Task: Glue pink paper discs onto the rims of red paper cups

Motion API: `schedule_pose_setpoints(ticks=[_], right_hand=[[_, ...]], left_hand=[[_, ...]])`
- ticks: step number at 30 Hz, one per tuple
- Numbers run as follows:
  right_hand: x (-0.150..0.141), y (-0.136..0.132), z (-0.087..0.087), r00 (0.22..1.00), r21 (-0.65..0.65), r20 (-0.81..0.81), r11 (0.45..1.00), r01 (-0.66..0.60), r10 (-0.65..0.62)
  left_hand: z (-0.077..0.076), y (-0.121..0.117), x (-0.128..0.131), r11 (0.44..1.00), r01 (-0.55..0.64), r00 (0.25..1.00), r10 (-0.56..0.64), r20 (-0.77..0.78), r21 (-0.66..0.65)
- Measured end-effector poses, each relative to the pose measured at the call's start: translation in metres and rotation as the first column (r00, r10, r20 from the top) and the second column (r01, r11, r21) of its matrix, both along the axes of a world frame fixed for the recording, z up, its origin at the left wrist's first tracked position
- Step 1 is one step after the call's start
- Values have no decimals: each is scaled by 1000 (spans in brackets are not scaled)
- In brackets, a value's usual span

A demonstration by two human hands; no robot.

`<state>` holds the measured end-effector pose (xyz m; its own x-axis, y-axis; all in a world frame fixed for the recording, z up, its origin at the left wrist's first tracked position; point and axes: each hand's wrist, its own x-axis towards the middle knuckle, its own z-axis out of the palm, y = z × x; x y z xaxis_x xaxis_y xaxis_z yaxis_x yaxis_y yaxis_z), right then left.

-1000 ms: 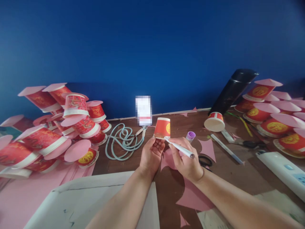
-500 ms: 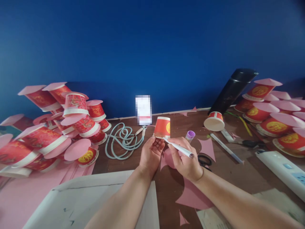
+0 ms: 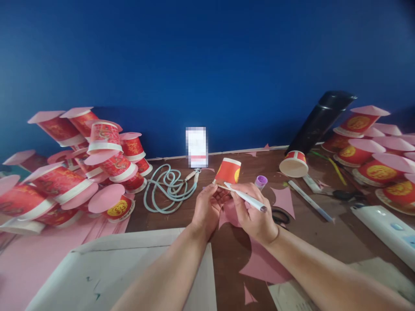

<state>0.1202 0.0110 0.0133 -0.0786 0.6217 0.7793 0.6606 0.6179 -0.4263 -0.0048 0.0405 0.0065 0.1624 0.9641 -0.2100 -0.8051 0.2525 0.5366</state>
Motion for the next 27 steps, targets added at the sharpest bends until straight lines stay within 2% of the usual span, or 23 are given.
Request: schedule_pose_setpoints(ticks=[3, 5, 12, 20, 27], right_hand=[[0, -1, 0, 1000, -7, 4, 1000, -1, 1], [0, -1, -1, 1000, -12, -1, 1000, 7, -7], [2, 1, 0, 1000, -7, -6, 1000, 19, -19], [2, 2, 1, 1000, 9, -4, 1000, 28, -28], [2, 1, 1, 999, 12, -1, 999, 39, -39]], left_hand=[[2, 3, -2, 990, -55, 998, 59, 33, -131], [3, 4, -4, 984, -67, 996, 75, 44, -167], [4, 5, -4, 982, -77, 995, 86, 48, -175], [0, 4, -2, 995, -19, 1000, 20, 7, -101], [1, 4, -3, 985, -80, 997, 81, 0, -156]])
